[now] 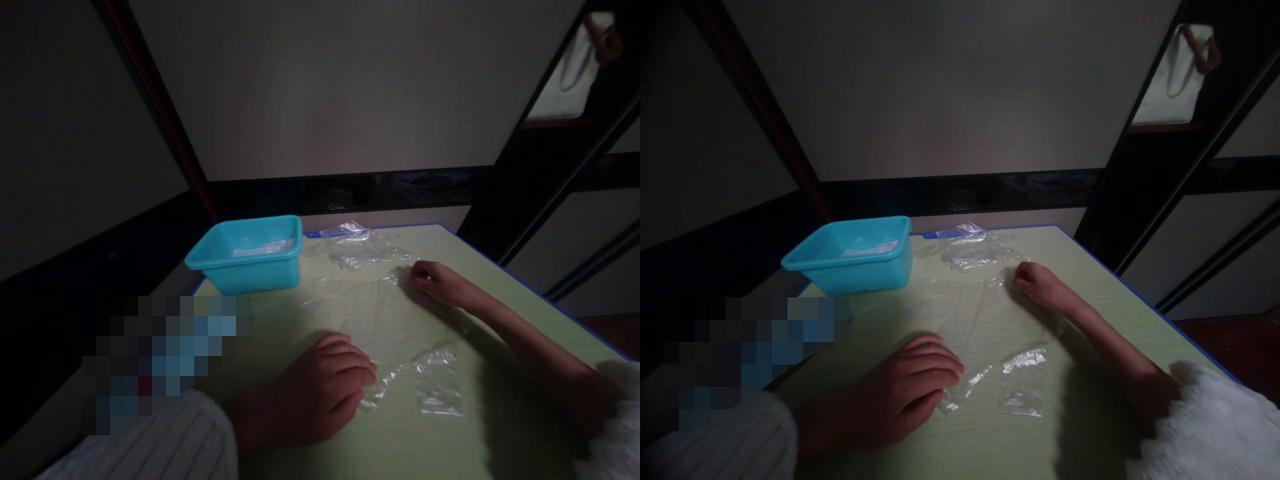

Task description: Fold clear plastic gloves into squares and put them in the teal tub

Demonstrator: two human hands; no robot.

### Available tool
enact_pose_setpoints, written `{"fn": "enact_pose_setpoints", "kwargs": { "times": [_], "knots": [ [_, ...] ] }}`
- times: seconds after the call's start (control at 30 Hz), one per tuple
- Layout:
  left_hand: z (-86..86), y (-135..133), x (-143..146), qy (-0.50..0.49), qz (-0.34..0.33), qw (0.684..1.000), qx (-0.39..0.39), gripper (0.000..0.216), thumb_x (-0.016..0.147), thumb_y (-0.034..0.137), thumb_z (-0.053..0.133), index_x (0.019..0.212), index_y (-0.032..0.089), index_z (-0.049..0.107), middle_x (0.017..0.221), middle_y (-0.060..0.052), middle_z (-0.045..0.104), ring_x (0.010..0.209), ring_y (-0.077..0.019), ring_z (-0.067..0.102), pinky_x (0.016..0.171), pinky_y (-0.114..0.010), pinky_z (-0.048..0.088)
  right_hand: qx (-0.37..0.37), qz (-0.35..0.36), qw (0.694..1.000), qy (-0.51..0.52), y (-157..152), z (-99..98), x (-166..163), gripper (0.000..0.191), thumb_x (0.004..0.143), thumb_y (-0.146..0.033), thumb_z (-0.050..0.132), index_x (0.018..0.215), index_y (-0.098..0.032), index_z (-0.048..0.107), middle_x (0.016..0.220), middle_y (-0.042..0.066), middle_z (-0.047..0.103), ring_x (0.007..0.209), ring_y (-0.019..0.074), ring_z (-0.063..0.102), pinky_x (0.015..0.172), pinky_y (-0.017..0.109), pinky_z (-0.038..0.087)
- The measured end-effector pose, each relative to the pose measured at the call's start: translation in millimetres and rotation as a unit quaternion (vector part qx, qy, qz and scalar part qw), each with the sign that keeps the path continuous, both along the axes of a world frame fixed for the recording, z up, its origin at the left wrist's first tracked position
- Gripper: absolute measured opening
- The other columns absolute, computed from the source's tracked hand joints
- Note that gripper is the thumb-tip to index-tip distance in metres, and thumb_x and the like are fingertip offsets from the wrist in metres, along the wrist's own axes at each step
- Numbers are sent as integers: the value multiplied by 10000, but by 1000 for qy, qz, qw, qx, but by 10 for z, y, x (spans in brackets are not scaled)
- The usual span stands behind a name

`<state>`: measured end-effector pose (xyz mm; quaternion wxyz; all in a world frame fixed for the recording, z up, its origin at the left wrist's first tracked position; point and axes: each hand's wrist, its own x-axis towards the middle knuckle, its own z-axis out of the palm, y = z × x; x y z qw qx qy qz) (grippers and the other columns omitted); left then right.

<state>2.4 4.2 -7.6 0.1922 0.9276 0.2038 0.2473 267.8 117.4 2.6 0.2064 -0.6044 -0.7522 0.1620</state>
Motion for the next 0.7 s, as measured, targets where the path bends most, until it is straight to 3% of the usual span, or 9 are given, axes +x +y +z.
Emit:
{"fn": "enact_pose_setpoints", "kwargs": {
  "times": [0.1, 0.17, 0.27, 0.33, 0.37, 0.43, 0.47, 0.57, 0.7],
  "knots": [
    [8, -28, 31, -52, 31, 987, -151, 223, 781, 89, 481, 945, 102, 631, 991, -116, 665, 927, -186, 592, 855, -314, 429, 14, -2, 998, 63, -31, 54, -38, 141, 808, -299, 388, 699, -212, 413, 671, 42, 634, 472, 125, 527, 421, 237, 375],
    [9, -29, 58, -89, 51, 945, -310, 235, 783, 142, 505, 982, 108, 626, 1004, -119, 660, 912, -193, 601, 804, -311, 451, 73, -26, 988, 136, -89, 115, -67, 175, 856, -368, 342, 751, -228, 347, 723, 49, 652, 399, 102, 481, 375, 229, 352],
    [-18, 35, 92, -188, 18, 812, -552, 335, 803, 309, 540, 1089, 137, 563, 1150, -137, 602, 993, -226, 593, 830, -350, 437, 266, -55, 936, 224, -298, 261, -177, 184, 873, -395, 410, 807, -239, 339, 717, 38, 653, 344, 86, 397, 340, 226, 305],
    [-47, 110, 96, -256, 3, 704, -663, 415, 803, 402, 548, 1132, 152, 517, 1255, -141, 534, 1094, -240, 547, 924, -380, 375, 372, -22, 914, 163, -519, 359, -310, 92, 884, -313, 433, 857, -234, 397, 651, 13, 630, 359, 99, 417, 348, 232, 301],
    [-59, 150, 91, -277, -7, 658, -701, 465, 796, 441, 547, 1154, 149, 494, 1287, -145, 504, 1140, -249, 515, 956, -387, 347, 403, 30, 909, 103, -642, 391, -391, 52, 882, -261, 437, 842, -229, 441, 569, -11, 596, 362, 105, 435, 351, 232, 305],
    [-70, 222, 68, -323, -15, 584, -745, 556, 785, 526, 514, 1180, 138, 461, 1301, -153, 484, 1184, -269, 474, 990, -407, 311, 402, 229, 886, -24, -881, 399, -565, 183, 886, -164, 374, 787, -221, 517, 473, -34, 541, 354, 105, 441, 349, 233, 306],
    [-68, 252, 52, -345, -16, 562, -751, 592, 782, 559, 489, 1192, 133, 446, 1299, -156, 483, 1193, -278, 463, 997, -417, 302, 414, 309, 854, -56, -986, 372, -650, 220, 877, -148, 364, 746, -212, 529, 495, -17, 562, 366, 109, 454, 352, 243, 317],
    [-41, 314, 3, -374, -12, 544, -751, 640, 770, 603, 454, 1223, 153, 407, 1282, -142, 502, 1182, -286, 473, 1007, -438, 282, 415, 414, 803, -106, -1208, 204, -843, 196, 809, -108, 410, 707, -205, 546, 674, 35, 673, 385, 119, 464, 329, 274, 285],
    [-6, 348, -16, -387, 15, 538, -749, 635, 720, 598, 534, 1199, 205, 391, 1277, -124, 516, 1140, -309, 514, 972, -478, 321, 267, 503, 816, -98, -1331, 9, -879, 152, 856, -233, 470, 944, -222, 594, 977, 44, 692, 573, 121, 576, 439, 253, 420]
  ]
}}
